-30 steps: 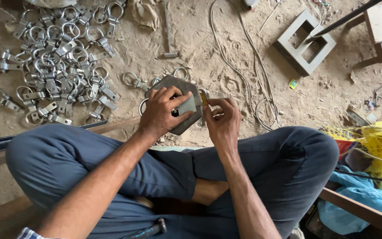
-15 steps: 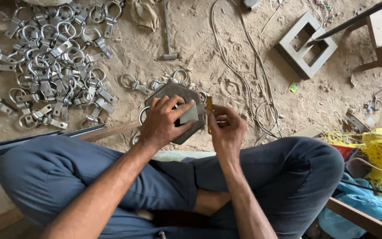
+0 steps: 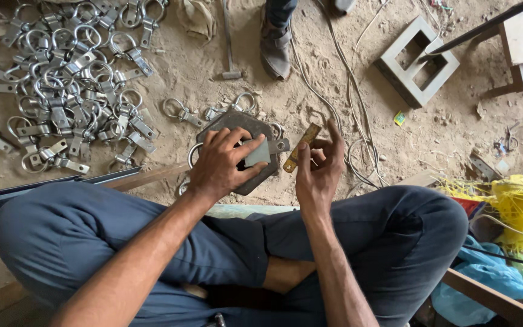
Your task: The person assembles metal shackles by placing individual components into a jig and using a hammer to secure pins into the hardware. They work by hand, selecting parts from a pile on the floor.
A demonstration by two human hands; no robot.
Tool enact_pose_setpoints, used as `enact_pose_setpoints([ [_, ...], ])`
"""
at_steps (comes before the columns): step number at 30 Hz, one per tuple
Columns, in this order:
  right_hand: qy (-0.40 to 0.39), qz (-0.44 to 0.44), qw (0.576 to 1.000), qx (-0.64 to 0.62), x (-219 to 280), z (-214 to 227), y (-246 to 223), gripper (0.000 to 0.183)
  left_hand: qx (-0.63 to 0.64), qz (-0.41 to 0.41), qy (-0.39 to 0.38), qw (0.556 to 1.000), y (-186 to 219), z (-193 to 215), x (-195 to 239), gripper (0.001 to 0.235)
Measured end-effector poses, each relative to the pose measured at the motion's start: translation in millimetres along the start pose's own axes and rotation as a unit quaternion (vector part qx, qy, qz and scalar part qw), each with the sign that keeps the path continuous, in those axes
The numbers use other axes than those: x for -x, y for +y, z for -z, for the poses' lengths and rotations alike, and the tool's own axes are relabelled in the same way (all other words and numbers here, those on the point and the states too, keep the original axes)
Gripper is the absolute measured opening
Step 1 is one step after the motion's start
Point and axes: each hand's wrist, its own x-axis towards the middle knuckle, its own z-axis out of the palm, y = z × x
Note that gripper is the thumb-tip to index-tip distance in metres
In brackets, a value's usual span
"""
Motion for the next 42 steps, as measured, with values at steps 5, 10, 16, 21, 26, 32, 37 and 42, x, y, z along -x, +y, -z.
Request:
enact_pose_setpoints([
  [5, -0.015, 0.076, 0.987, -0.143, -2, 2, 12, 0.030, 0.003, 0.001, 0.003, 1.000, 7, 10, -2, 0.056],
  [10, -0.007, 0.081, 0.995, -0.056, -1, 1, 22, 0.021, 0.005, 0.006, 0.004, 1.000, 9, 14, -3, 0.056],
  [16, -0.065, 0.115, 0.978, 0.164, 11, 3, -4, 0.019, -0.005, -0.003, 0.007, 1.000, 10, 14, -5, 0.056],
  [21, -0.054, 0.195, 0.956, 0.211, 12, 7, 0, 0.003, -0.013, -0.008, 0.007, 1.000, 5, 9, -1, 0.057],
  [26, -0.062, 0.103, 0.982, 0.145, 13, 6, 4, 0.007, -0.006, -0.013, 0.008, 1.000, -3, -2, 0, 0.059],
  [32, -0.067, 0.120, 0.981, 0.137, 12, -4, -2, 0.006, 0.000, -0.002, -0.006, 1.000, 1, 4, -3, 0.057],
  [37, -0.082, 0.094, 0.983, 0.138, 14, -10, -6, 0.008, -0.003, 0.003, -0.005, 1.000, 9, 14, -5, 0.056],
  [42, -0.075, 0.090, 0.978, 0.170, 18, -14, -12, 0.010, 0.003, -0.001, 0.002, 1.000, 13, 20, -5, 0.055],
])
